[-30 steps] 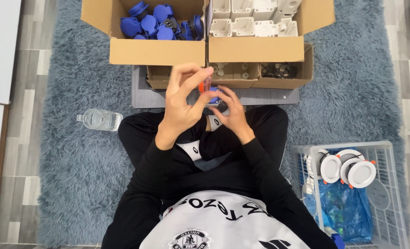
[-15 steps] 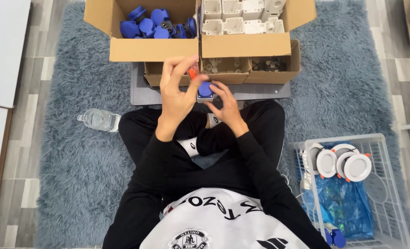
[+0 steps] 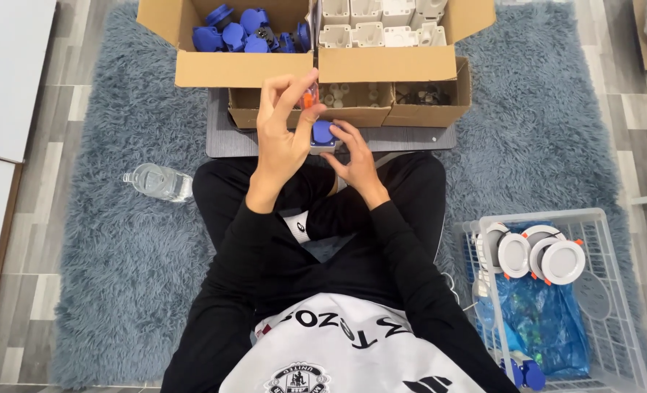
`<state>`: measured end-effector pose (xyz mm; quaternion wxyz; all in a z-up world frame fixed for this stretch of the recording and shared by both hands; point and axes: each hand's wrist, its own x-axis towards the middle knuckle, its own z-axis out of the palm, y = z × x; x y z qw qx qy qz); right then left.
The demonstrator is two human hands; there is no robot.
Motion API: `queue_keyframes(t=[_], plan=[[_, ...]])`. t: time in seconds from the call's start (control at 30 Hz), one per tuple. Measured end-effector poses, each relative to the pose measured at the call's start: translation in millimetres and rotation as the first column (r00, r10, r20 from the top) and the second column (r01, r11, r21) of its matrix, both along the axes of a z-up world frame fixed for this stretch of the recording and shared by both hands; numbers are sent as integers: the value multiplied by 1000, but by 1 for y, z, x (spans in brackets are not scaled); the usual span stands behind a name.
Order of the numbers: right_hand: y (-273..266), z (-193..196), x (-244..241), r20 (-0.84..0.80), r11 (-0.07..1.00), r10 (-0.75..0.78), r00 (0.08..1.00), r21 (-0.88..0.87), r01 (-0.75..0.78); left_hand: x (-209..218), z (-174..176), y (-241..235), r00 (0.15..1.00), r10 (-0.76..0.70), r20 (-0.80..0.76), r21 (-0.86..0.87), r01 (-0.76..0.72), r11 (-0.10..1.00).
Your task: Assembling electrical boxes by inserting and tightening screws using a screwdriver while sitting on the floor.
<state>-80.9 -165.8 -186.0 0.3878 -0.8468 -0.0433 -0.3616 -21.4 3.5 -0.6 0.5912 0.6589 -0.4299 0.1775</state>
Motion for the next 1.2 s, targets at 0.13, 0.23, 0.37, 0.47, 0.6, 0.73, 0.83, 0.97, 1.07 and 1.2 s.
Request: queue_keyframes(t=[0.13, 0.23, 0.37, 0.47, 0.6, 0.73, 0.83, 0.97, 1.07, 1.2], plan=[[0, 5, -1, 16, 1000, 9, 1000, 14, -9, -3, 2, 0, 997, -70, -45, 11, 71, 997], [-6, -15, 10, 96, 999, -29, 995, 16, 28, -1, -1, -8, 986, -157, 46, -67, 160, 985], [-10, -24, 14, 104, 999, -43, 994, 11, 42, 8, -12, -15, 991, -47, 123, -18, 50, 999], [-10, -24, 13, 111, 999, -45, 993, -3, 46, 8, -14, -17, 989, 32, 145, -33, -28, 999], [-11, -24, 15, 120, 999, -40, 992, 4, 40, 7, -8, -19, 987, -98, 125, -82, 109, 991], [-11, -24, 16, 127, 999, -47, 991, -5, 48, 11, -6, -15, 986, -70, 154, -68, 81, 994], [-11, -22, 15, 127, 999, -42, 991, -3, 43, 17, -15, -15, 981, 22, 193, -75, -7, 997], [-11, -21, 17, 108, 999, -45, 993, -2, 46, 16, -9, -18, 983, -50, 175, -113, 71, 991], [-9, -20, 13, 103, 999, -37, 994, 4, 36, 15, -10, -17, 984, -128, 124, -136, 145, 980], [-12, -20, 17, 104, 999, -43, 994, -3, 44, 25, -16, -18, 982, -18, 185, -81, 33, 996]])
